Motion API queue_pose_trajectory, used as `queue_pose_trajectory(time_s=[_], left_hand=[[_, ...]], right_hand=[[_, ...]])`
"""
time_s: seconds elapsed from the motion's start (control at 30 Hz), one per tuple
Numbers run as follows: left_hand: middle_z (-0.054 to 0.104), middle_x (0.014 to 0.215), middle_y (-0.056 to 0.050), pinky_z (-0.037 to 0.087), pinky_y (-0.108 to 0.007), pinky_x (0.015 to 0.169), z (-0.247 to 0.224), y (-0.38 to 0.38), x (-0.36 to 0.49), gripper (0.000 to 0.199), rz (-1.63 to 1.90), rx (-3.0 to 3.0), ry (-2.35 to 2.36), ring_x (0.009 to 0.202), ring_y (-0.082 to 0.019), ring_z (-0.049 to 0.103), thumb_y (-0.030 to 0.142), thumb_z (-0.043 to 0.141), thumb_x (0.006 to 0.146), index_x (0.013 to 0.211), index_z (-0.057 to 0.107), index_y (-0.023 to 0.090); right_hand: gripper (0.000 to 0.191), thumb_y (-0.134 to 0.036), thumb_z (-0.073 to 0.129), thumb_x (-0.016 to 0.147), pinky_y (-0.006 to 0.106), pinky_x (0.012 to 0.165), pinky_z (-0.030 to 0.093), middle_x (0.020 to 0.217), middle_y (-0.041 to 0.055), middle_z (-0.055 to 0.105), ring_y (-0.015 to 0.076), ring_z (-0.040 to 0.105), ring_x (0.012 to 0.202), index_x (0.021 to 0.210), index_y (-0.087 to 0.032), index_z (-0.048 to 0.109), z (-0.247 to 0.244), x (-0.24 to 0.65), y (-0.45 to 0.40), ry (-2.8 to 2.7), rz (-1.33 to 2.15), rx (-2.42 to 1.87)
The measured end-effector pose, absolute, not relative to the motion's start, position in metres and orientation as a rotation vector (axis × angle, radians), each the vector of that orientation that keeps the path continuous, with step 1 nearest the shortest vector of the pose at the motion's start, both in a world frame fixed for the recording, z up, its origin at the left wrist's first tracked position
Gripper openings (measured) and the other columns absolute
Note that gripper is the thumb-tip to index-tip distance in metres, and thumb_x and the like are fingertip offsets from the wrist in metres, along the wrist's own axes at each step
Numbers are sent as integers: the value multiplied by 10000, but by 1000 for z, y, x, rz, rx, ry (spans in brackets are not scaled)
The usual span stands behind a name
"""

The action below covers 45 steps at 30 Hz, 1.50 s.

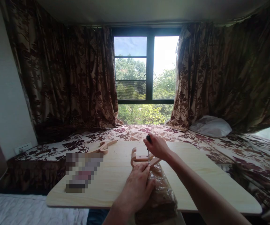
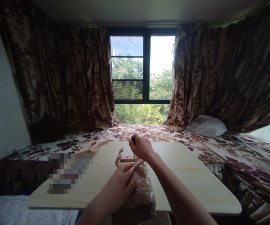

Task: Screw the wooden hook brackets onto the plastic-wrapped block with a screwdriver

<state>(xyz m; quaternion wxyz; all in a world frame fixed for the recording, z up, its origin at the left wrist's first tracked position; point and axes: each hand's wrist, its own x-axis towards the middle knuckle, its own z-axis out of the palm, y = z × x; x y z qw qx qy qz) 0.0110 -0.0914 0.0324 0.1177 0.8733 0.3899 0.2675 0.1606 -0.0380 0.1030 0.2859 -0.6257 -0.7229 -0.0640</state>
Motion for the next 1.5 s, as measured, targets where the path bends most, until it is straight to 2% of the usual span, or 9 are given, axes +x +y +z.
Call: queue_pose_trajectory(time_s=[0.17,0.27,0.43,0.5,0.57,0.67,0.73,1.1,1.5], left_hand=[[495,1342,-38,243,-335,1135,32,-87,8,441,748,2574,1099,1286,-194,380,285,490,836,1272,522,236],[474,1363,-26,263,-349,1125,38,-88,7,503,735,2574,1089,1297,-198,371,275,495,832,1333,451,278],[490,1346,40,216,-373,1142,51,-92,13,575,698,2612,1092,1311,-178,355,268,475,852,1387,323,415],[519,1325,15,232,-394,1134,52,-92,20,526,668,2621,1146,1290,-199,388,308,446,874,1387,351,372],[518,1343,-60,228,-441,1130,49,-92,27,482,653,2607,1232,1298,-246,388,360,377,905,1372,417,248],[429,1422,-170,177,-517,1131,41,-91,36,565,616,2577,1356,1354,-311,312,420,281,930,1354,434,80],[372,1453,-193,138,-534,1136,36,-92,40,606,602,2572,1402,1379,-317,263,438,269,930,1368,399,40],[375,1459,-159,138,-497,1147,31,-92,40,585,638,2590,1432,1384,-273,268,411,325,912,1375,395,59],[403,1448,-132,141,-466,1154,28,-93,37,589,699,2560,1449,1375,-271,291,434,380,884,1367,427,100]], right_hand=[[279,-352,529,925,377,729,523,1028,63,626,178,625,838,1112,-152,578,103,162,-38,-1924,-157,-1680],[279,-350,531,924,378,731,523,1035,64,625,179,625,843,1115,-152,577,105,161,-38,-1930,-150,-1683],[278,-348,534,922,381,736,523,1046,65,622,181,624,851,1116,-154,578,109,157,-39,-1958,-154,-1675],[274,-346,534,922,380,737,522,1047,65,623,181,623,853,1113,-155,580,109,157,-39,-1965,-158,-1676],[271,-345,534,923,380,738,522,1047,65,623,180,623,853,1110,-155,581,108,157,-39,-1968,-161,-1678],[274,-344,532,924,381,738,522,1051,66,621,180,623,854,1118,-156,578,106,158,-38,-1968,-161,-1686],[281,-345,531,924,383,740,522,1057,67,619,183,622,858,1128,-156,573,106,159,-38,-1976,-156,-1689],[262,-321,547,916,384,751,521,1087,69,611,186,617,883,1123,-163,579,139,171,-32,-2349,-69,-1561],[264,-320,547,916,391,762,519,1110,74,604,192,613,904,1129,-168,579,153,158,-36,-2476,-151,-1699]])
